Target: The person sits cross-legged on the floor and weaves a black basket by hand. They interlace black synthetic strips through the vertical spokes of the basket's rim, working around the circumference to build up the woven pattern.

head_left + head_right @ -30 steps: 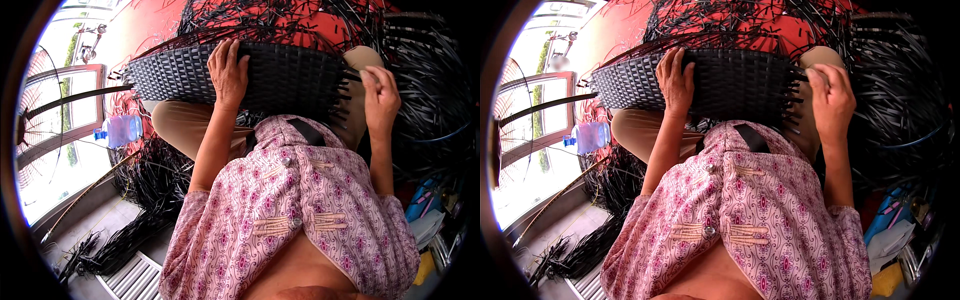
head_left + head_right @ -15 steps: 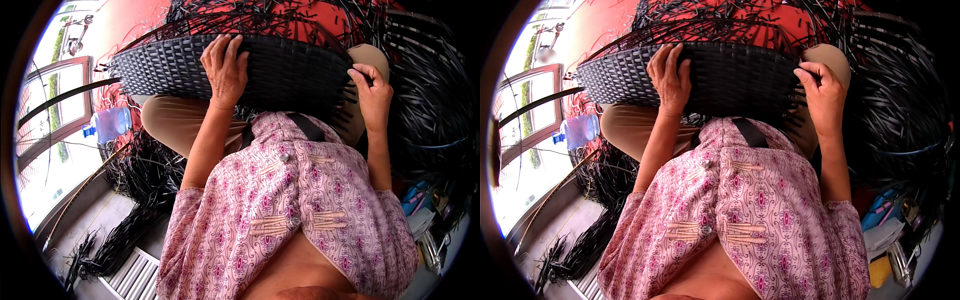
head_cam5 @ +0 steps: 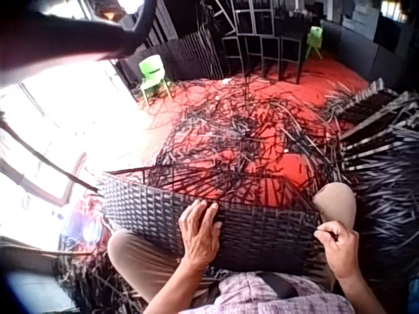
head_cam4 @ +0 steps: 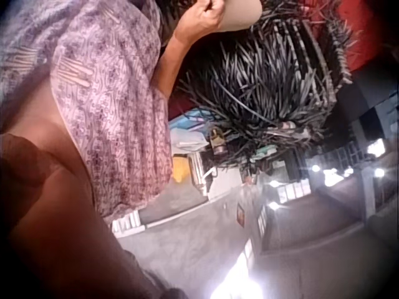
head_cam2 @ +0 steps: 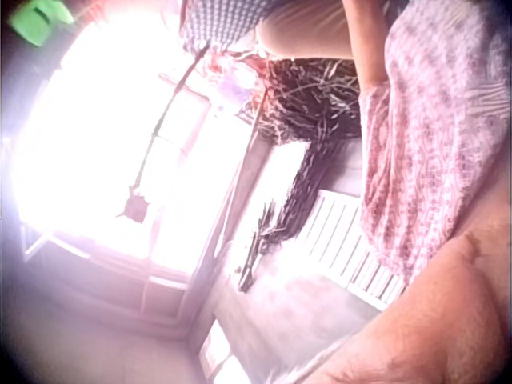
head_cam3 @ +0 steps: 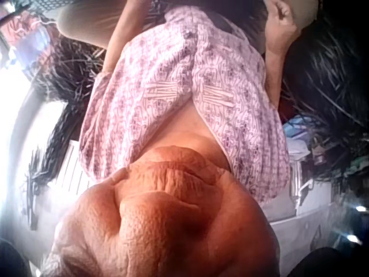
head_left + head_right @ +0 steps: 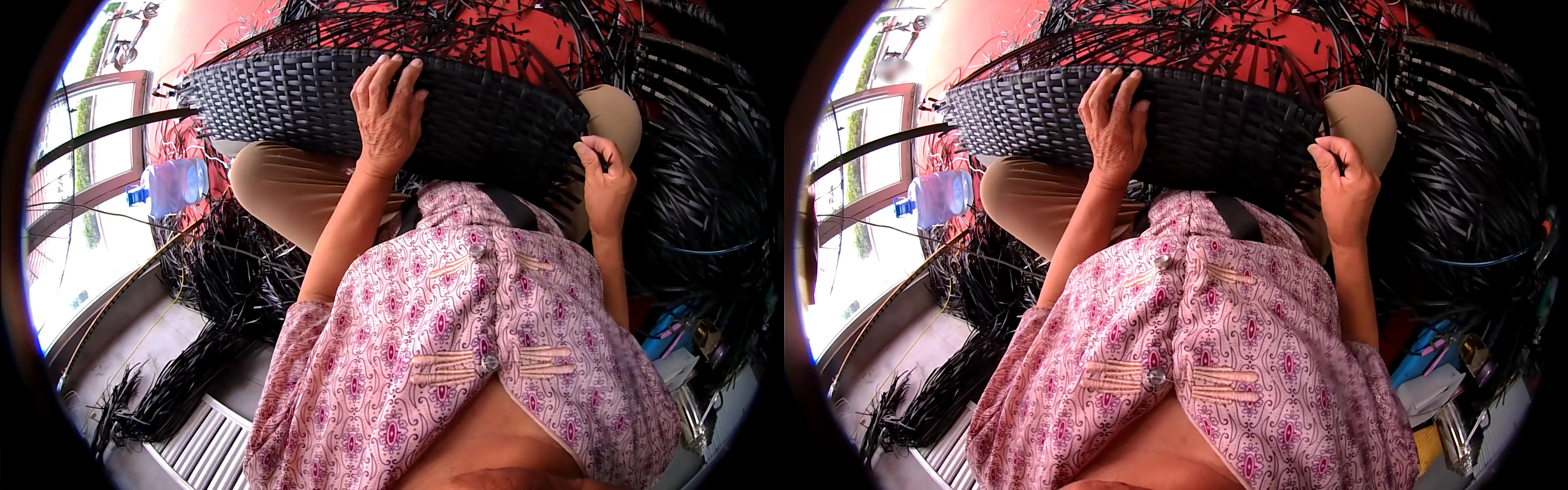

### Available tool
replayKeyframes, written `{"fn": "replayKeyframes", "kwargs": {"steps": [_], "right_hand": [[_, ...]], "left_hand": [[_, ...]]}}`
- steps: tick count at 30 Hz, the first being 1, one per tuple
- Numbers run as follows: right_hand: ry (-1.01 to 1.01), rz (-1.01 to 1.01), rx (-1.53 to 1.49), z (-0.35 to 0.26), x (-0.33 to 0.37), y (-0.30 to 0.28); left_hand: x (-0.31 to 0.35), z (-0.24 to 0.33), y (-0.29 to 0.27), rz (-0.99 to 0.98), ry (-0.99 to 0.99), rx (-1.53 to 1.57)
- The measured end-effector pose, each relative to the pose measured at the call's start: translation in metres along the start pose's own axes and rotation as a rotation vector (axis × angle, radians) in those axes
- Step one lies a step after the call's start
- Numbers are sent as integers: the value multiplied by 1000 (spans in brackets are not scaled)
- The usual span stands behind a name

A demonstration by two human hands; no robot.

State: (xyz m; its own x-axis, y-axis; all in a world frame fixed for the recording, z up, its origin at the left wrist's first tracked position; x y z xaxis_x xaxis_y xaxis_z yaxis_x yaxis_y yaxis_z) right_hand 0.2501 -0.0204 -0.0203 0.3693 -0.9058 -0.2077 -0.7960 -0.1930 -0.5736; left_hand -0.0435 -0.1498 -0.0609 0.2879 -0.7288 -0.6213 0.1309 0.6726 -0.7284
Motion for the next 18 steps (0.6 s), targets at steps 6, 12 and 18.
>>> {"fn": "replayKeyframes", "kwargs": {"steps": [6,12,18], "right_hand": [[118,-81,54,-2,-4,-11],[-390,33,385,-78,-51,-35],[-733,-214,323,-105,-45,71]], "left_hand": [[18,7,0,-27,0,4],[25,6,-3,-32,-21,0],[0,-1,-27,-21,-37,35]]}}
Point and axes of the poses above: each hand's wrist, its own x-axis away from the middle knuckle, its own y-axis out of the palm, z = x × y, the point moved 1 cm from there along -x, towards the middle knuckle, and after that the axes turned 1 degree about -y, right-handed, at the moved point
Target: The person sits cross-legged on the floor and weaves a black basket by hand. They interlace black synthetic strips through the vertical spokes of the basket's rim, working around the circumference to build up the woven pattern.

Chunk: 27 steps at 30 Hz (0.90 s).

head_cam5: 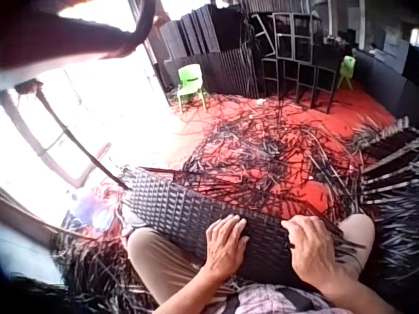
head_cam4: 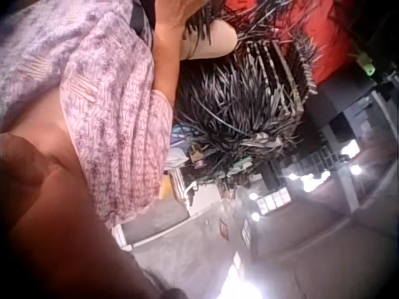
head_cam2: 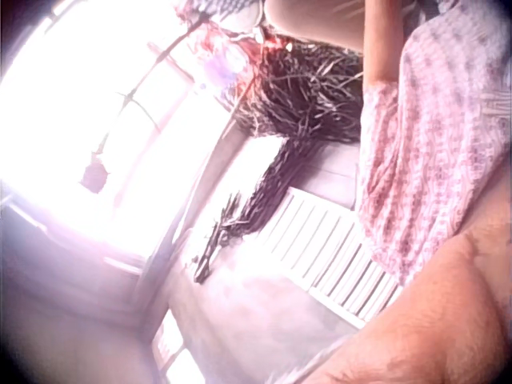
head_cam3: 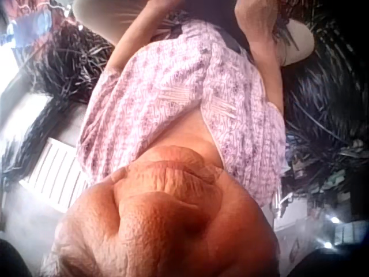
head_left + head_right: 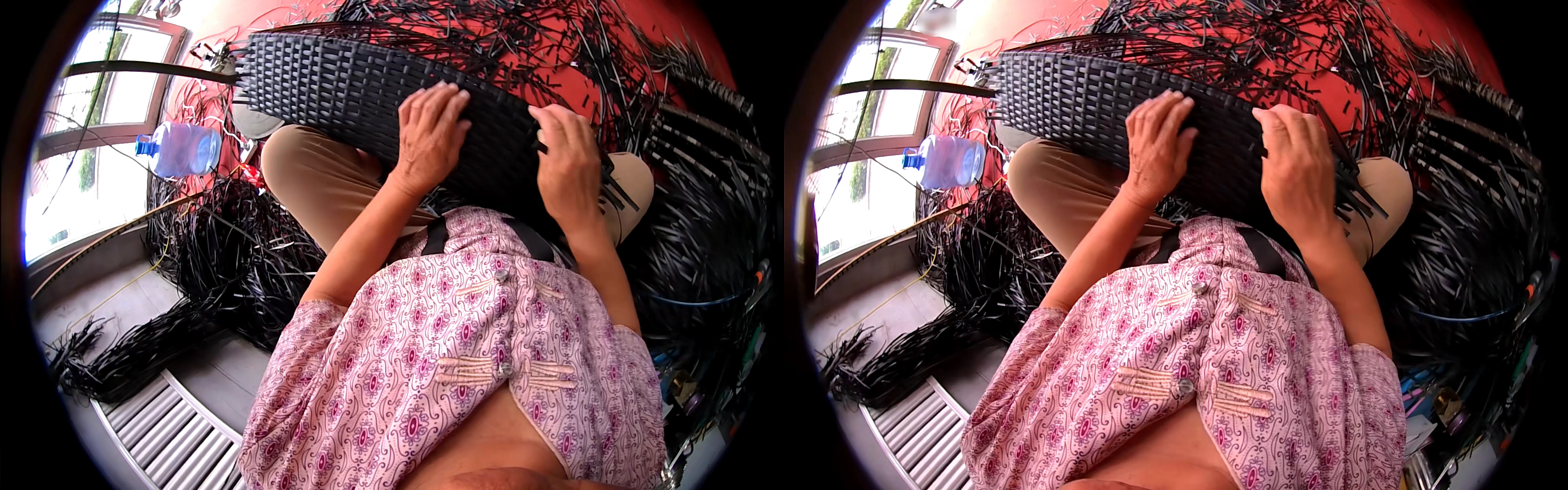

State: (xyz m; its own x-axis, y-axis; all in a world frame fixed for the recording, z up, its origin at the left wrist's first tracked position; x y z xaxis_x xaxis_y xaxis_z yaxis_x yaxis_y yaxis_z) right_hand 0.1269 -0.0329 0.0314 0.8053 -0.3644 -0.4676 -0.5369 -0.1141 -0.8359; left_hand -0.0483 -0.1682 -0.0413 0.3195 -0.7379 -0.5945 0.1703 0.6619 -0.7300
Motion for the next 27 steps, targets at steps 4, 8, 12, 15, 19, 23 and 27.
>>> {"fn": "replayKeyframes", "kwargs": {"steps": [4,8,12,15,19,23,27], "right_hand": [[-21,54,89,-2,0,34],[-55,136,126,-4,3,39],[-44,123,167,-4,1,42],[-46,129,188,-1,-2,44],[-45,140,202,-2,-4,49],[-53,134,213,-2,-11,50],[-46,130,234,-3,-8,50]], "left_hand": [[-20,-33,-12,69,-22,-111],[-23,-42,-15,80,52,-81],[-40,-53,-20,36,121,-111],[-46,-52,-19,-7,120,-99],[-44,-56,-17,7,148,-110],[-47,-60,-14,37,149,-95],[-46,-57,-9,72,140,-82]]}}
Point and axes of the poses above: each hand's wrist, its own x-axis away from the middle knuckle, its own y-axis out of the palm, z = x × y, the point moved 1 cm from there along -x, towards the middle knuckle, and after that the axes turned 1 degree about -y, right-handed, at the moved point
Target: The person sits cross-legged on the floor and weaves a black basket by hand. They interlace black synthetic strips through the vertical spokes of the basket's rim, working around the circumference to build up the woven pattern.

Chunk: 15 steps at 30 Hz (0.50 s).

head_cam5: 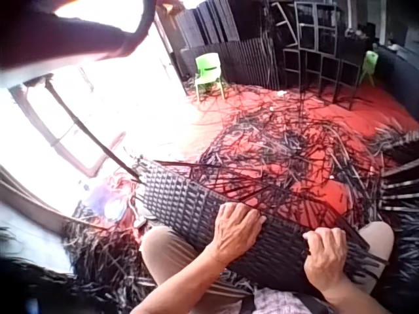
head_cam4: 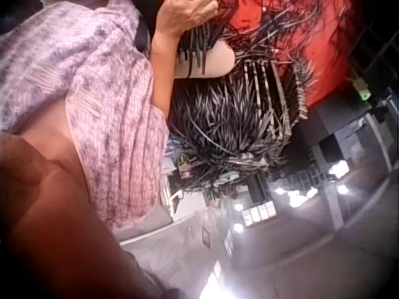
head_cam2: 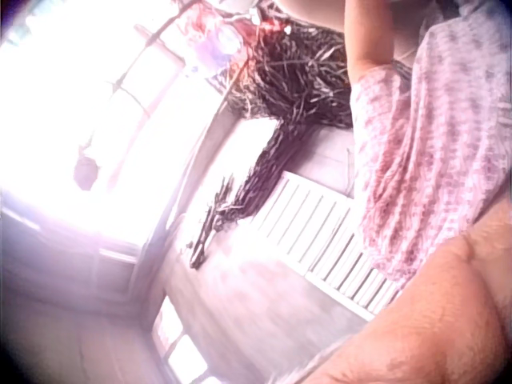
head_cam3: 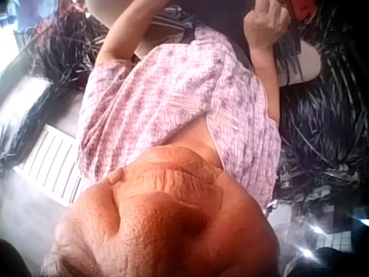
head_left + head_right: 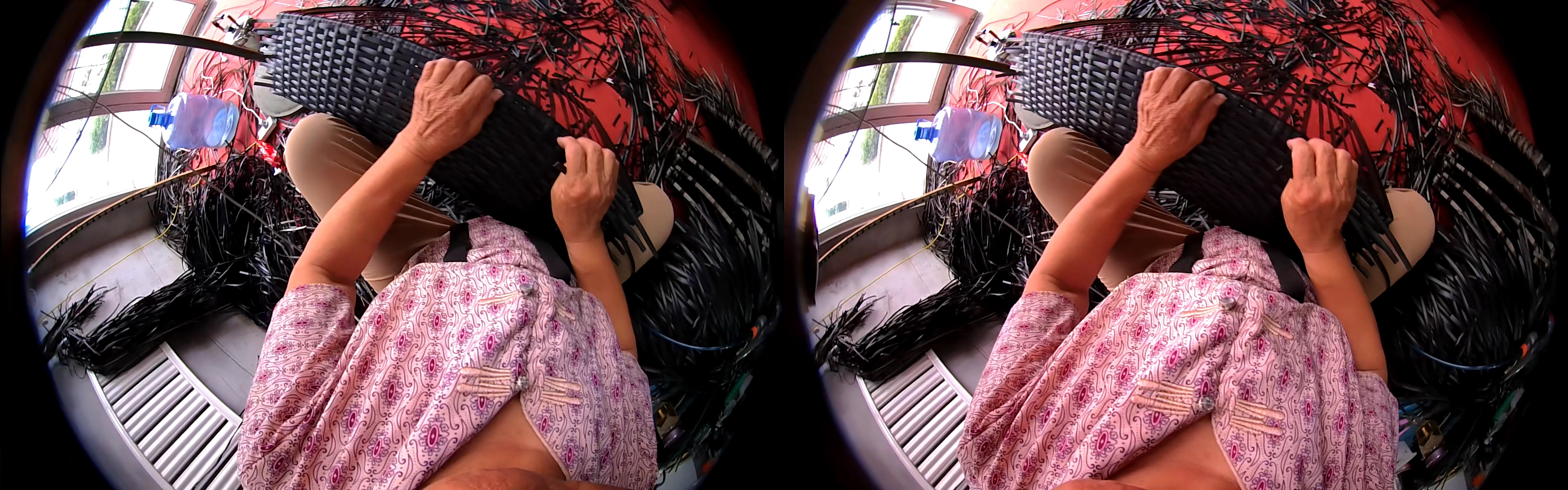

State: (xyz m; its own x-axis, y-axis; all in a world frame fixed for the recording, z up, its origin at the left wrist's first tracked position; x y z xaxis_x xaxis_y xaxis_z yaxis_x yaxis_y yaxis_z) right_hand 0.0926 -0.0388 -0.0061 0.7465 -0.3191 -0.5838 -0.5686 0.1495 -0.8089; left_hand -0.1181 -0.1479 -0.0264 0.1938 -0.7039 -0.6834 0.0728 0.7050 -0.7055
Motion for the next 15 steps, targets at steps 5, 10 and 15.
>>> {"fn": "replayKeyframes", "kwargs": {"steps": [5,10,15], "right_hand": [[21,25,45,-4,9,5],[32,27,60,-9,19,6],[9,72,66,-4,25,11]], "left_hand": [[5,1,3,50,-3,45],[22,6,6,108,-58,38],[28,12,9,151,-104,57]]}}
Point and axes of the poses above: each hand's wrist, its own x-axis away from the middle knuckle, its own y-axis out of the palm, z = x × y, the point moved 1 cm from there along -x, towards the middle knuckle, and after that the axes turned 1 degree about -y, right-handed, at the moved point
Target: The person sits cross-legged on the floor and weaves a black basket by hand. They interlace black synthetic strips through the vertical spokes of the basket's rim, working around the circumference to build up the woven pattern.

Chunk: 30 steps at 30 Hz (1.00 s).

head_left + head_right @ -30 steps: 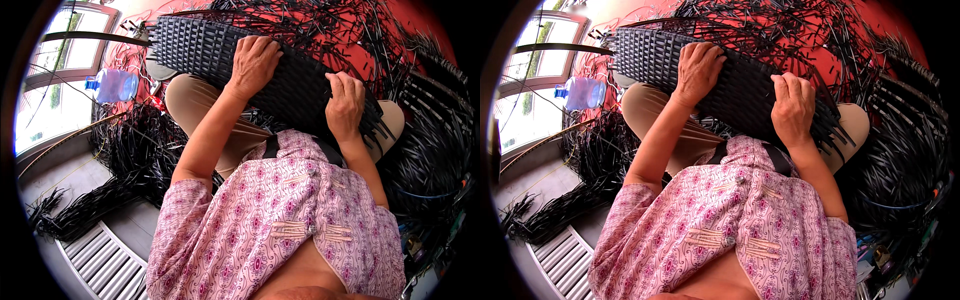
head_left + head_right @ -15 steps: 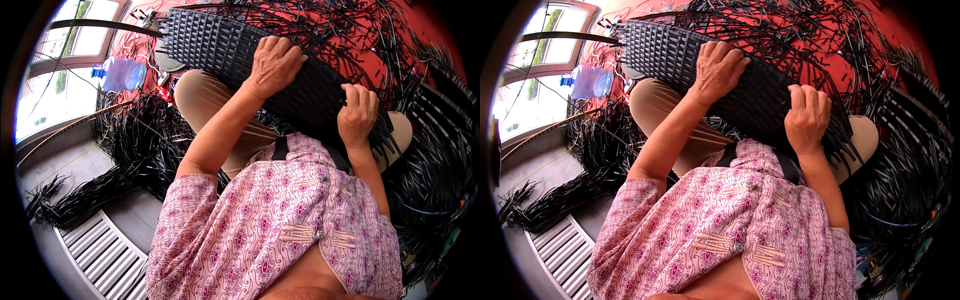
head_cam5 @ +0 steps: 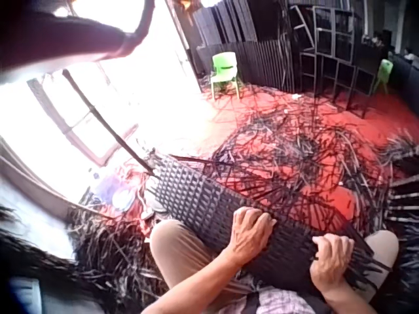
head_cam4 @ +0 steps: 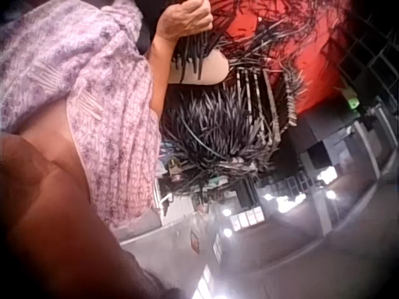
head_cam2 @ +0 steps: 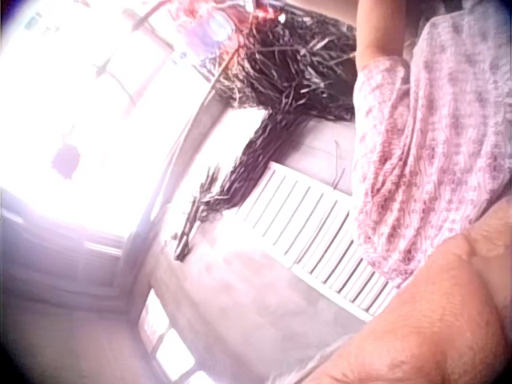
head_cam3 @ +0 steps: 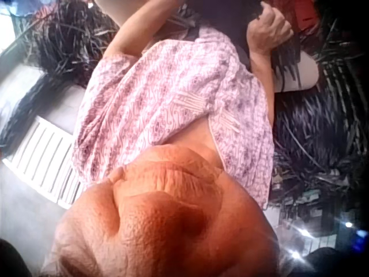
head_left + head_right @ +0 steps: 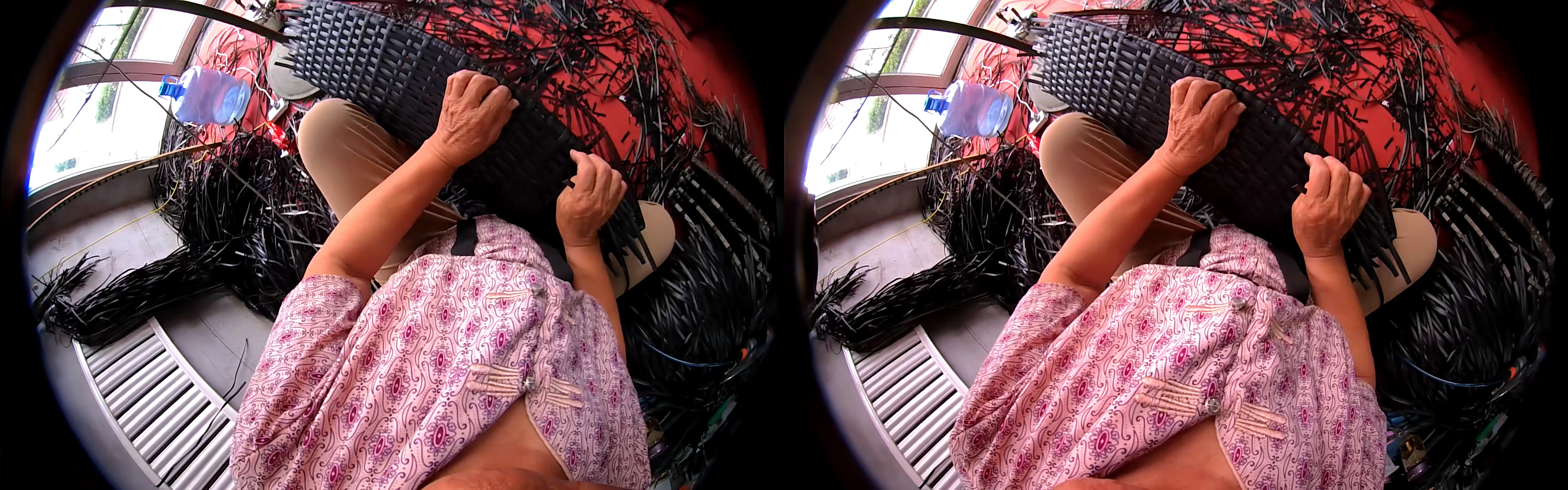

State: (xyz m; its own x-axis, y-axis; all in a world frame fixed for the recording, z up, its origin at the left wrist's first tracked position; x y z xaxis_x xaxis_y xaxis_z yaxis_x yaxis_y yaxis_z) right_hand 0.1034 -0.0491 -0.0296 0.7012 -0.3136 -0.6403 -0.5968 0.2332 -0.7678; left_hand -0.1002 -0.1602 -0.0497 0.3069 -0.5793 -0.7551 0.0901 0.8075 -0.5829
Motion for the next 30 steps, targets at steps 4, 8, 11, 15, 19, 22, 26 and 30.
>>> {"fn": "replayKeyframes", "kwargs": {"steps": [4,8,11,15,19,22,26,30], "right_hand": [[-1,23,-13,1,-3,4],[-3,50,-59,1,-3,3],[5,55,-77,0,-2,0],[13,56,-73,-1,-2,0],[15,59,-72,1,2,1],[9,56,-78,2,2,2],[-1,81,-80,1,2,1],[-7,75,-111,2,-1,-2]], "left_hand": [[-19,-10,-11,145,-126,73],[-30,-51,-19,185,-353,-173],[-18,-60,-14,13,-343,-380],[5,-54,-13,-55,-446,-301],[6,-47,-16,-67,-467,-301],[13,-43,-17,-46,-501,-322],[-4,-40,-35,-106,-665,-215],[-20,-86,-41,18,-640,-409]]}}
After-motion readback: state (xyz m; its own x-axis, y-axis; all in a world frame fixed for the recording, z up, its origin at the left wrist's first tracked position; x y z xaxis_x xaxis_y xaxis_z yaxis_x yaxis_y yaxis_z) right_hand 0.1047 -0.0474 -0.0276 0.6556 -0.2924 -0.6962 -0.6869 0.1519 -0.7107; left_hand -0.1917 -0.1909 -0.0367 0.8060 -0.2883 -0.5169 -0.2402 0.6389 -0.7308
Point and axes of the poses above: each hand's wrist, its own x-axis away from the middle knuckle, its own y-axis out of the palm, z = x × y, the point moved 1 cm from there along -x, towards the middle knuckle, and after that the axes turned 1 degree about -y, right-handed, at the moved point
